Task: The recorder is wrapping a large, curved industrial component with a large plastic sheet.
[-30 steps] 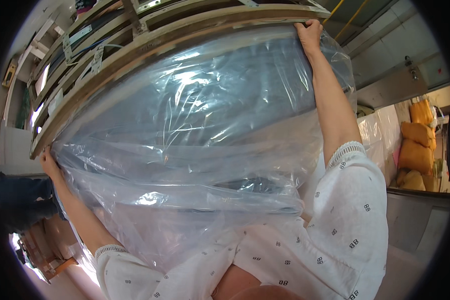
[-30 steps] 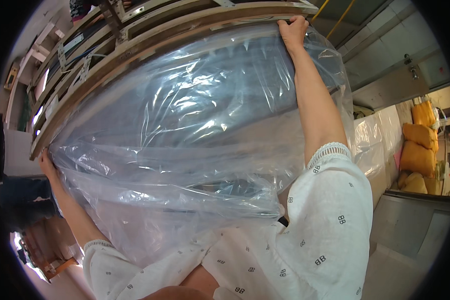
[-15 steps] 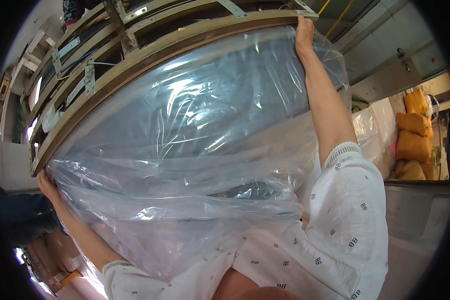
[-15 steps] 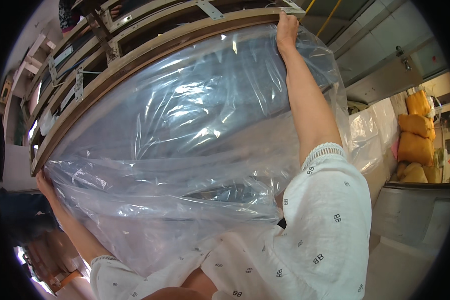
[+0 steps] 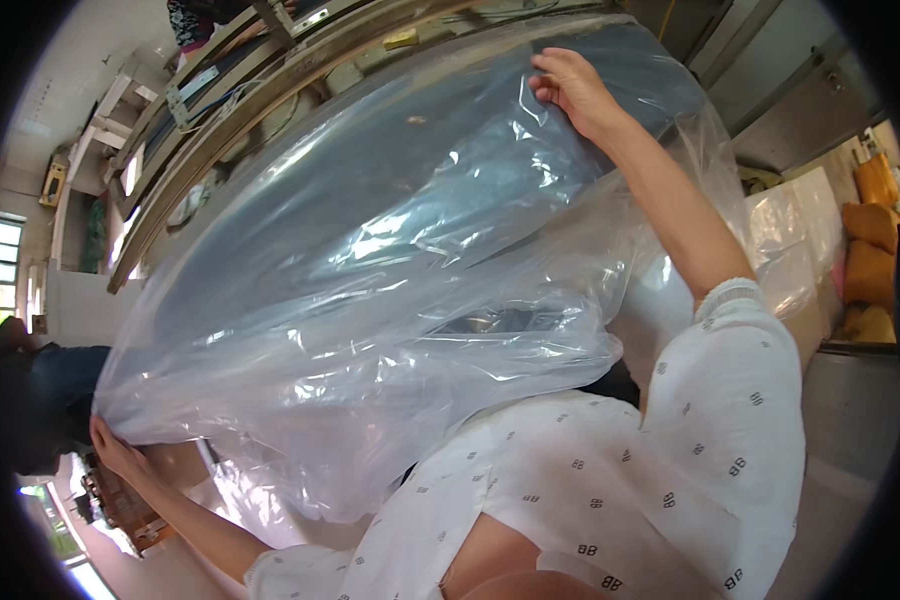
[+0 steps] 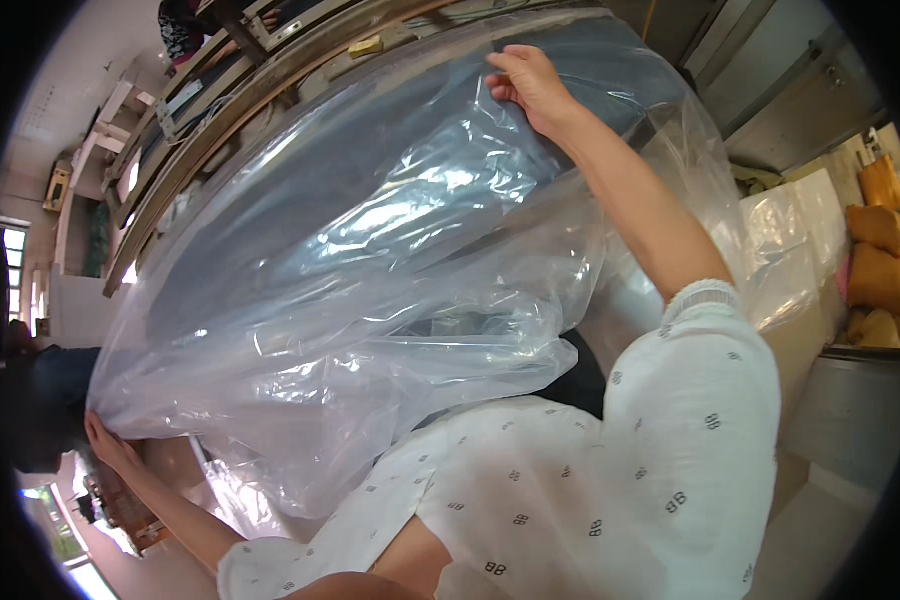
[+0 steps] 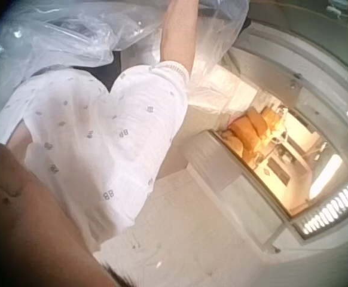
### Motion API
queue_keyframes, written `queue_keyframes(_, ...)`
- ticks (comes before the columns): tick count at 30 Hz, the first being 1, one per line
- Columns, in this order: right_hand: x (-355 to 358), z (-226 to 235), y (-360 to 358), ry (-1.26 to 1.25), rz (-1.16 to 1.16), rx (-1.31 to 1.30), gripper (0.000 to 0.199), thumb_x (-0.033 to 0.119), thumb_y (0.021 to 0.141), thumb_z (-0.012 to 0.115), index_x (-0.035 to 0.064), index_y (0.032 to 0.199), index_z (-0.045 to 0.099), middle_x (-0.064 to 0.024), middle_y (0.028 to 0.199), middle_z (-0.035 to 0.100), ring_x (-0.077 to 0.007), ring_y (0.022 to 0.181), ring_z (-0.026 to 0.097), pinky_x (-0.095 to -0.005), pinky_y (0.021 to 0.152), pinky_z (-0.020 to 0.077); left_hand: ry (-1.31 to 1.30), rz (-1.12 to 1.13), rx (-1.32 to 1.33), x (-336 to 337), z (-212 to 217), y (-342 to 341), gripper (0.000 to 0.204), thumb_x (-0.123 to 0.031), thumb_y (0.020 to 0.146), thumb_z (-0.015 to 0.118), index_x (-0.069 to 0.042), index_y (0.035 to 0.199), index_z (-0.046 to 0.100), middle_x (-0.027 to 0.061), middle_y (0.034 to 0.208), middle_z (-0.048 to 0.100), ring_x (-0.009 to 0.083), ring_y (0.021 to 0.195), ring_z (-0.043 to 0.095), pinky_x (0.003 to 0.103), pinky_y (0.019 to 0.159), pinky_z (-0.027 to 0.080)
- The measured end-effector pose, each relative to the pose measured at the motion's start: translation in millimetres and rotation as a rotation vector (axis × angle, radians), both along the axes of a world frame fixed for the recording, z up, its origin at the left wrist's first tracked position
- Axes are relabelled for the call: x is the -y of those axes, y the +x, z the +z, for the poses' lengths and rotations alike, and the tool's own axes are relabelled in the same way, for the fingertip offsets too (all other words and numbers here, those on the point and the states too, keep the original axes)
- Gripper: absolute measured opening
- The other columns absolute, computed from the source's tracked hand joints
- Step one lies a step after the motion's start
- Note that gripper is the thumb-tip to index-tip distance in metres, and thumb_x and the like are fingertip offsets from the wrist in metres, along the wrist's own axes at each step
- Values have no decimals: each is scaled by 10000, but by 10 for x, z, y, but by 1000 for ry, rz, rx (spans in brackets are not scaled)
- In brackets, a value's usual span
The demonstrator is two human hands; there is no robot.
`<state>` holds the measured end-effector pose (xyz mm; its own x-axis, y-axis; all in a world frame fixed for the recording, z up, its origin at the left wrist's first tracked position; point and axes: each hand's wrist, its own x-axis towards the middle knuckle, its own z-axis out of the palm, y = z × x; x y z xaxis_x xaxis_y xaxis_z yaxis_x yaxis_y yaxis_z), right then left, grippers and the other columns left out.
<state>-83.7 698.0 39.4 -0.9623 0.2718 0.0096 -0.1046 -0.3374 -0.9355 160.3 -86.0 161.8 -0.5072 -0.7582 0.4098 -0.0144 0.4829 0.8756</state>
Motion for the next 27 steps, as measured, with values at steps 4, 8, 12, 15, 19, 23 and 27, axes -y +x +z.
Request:
queue_keyframes(4, 285, 264, 449, 400, 397, 191, 504, 249, 768, 659, -10, 1153, 463, -34, 838, 545, -85, 652, 507, -215, 535, 388, -246, 189, 61, 79, 8, 1135, 364, -246, 868, 552, -24, 1156, 544, 105, 1163, 547, 192, 1083, 474, 304, 924, 361)
queue_keyframes(8, 463, 319, 661, 607, 382, -30, 273, 254, 775, 652, 80, 977, 591, 41, 719, 515, -28, 614, 400, -193, 530, 342, 8, 262, 17, -56, -136, 1975, 350, -256, 858, 553, -38, 1132, 559, 111, 1168, 544, 211, 1074, 484, 324, 900, 383)
queue_keyframes(12, 522, 299, 811, 671, 325, -288, 169, 167, 796, 626, 72, 928, 580, 61, 698, 480, -20, 633, 405, -196, 557, 361, 64, 314, 199, -69, -386, 2153, 332, -240, 840, 565, -51, 1112, 570, 129, 1175, 537, 237, 1067, 493, 343, 883, 400)
queue_keyframes(15, 517, 341, 975, 554, 316, -304, 193, 124, 791, 616, 55, 965, 565, 63, 680, 449, -20, 629, 407, -188, 554, 353, -220, 351, 739, 301, -380, 2122, 321, -197, 796, 588, -56, 1084, 578, 157, 1176, 527, 274, 1056, 503, 367, 861, 420)
queue_keyframes(19, 419, 369, 1098, 591, 265, -299, 261, 103, 766, 604, 30, 1007, 535, 39, 666, 471, -45, 623, 436, -205, 578, 375, -1111, 281, 982, -963, -306, 947, 272, -116, 734, 576, -29, 991, 604, 167, 996, 566, 323, 963, 533, 391, 821, 431)
queue_keyframes(23, 435, 436, 1168, 669, 245, -310, 318, 108, 737, 611, 17, 1026, 515, 4, 660, 516, -81, 620, 477, -234, 603, 408, -742, -496, 442, -2347, -277, -306, 205, -34, 830, 545, -10, 1029, 590, 107, 1002, 583, 201, 916, 581, 266, 796, 441)
queue_keyframes(27, 336, 516, 1261, 724, 231, -310, 342, 99, 737, 607, 13, 1049, 499, -4, 661, 521, -90, 614, 481, -238, 600, 411, -723, -999, 188, -4361, -78, -990, 170, -49, 819, 586, -28, 985, 616, 86, 958, 593, 157, 861, 582, 245, 709, 457)
